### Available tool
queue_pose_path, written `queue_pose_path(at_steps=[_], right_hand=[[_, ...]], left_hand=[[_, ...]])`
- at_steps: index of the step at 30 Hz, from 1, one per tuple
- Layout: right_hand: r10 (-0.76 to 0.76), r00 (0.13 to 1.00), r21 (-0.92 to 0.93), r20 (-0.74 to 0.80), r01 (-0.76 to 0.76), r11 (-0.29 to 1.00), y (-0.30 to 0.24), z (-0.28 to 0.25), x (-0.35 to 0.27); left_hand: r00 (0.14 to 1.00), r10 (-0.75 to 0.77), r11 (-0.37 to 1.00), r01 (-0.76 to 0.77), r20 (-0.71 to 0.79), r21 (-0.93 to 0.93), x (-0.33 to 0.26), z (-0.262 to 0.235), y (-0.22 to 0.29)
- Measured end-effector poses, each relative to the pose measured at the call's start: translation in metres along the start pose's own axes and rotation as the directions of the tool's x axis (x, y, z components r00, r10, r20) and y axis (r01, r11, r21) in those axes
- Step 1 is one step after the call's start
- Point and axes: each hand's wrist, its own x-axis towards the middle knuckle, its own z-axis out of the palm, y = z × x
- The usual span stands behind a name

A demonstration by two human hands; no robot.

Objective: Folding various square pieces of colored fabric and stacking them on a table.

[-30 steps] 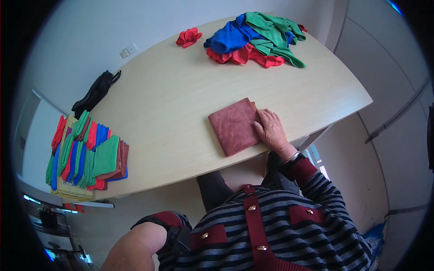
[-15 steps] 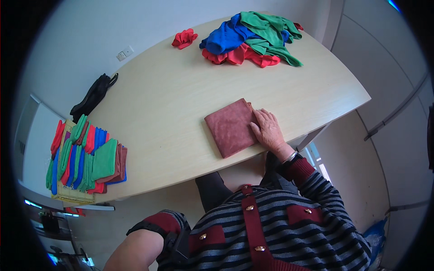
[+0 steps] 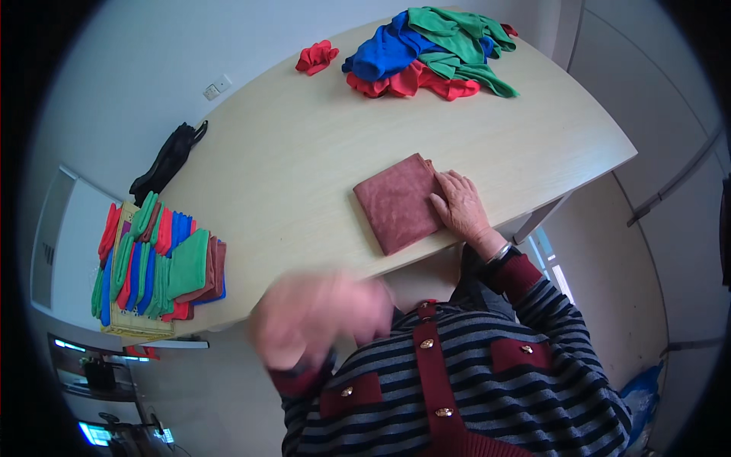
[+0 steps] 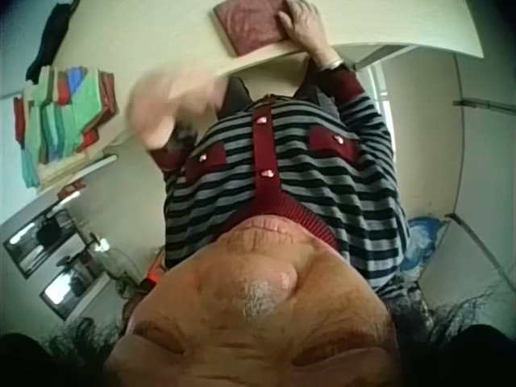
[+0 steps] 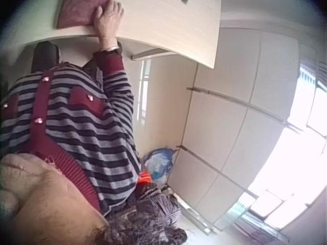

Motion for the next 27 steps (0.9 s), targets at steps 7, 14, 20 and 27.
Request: queue_pose_path(at_steps=[7,14,20,27], right_hand=[[-0.187,0.98,-0.056,-0.065,0.184,0.981,-0.034,-0.015,0.025],[-0.251,0.961,-0.082,0.115,0.261,0.962,-0.04,0.028,0.038],[-0.248,0.964,-0.084,0.098,0.256,0.963,-0.03,0.036,0.039],[-0.195,0.964,0.028,0.18,0.193,0.981,-0.027,0.012,0.03]], left_hand=[[0.945,-0.236,0.274,0.287,-0.225,0.918,0.007,-0.013,-0.195],[0.924,-0.33,0.183,0.261,-0.191,0.948,-0.002,0.004,-0.254],[0.926,-0.339,0.188,0.238,-0.165,0.953,-0.004,0.001,-0.258],[0.945,-0.309,0.284,0.195,-0.103,0.939,-0.022,0.006,-0.237]])
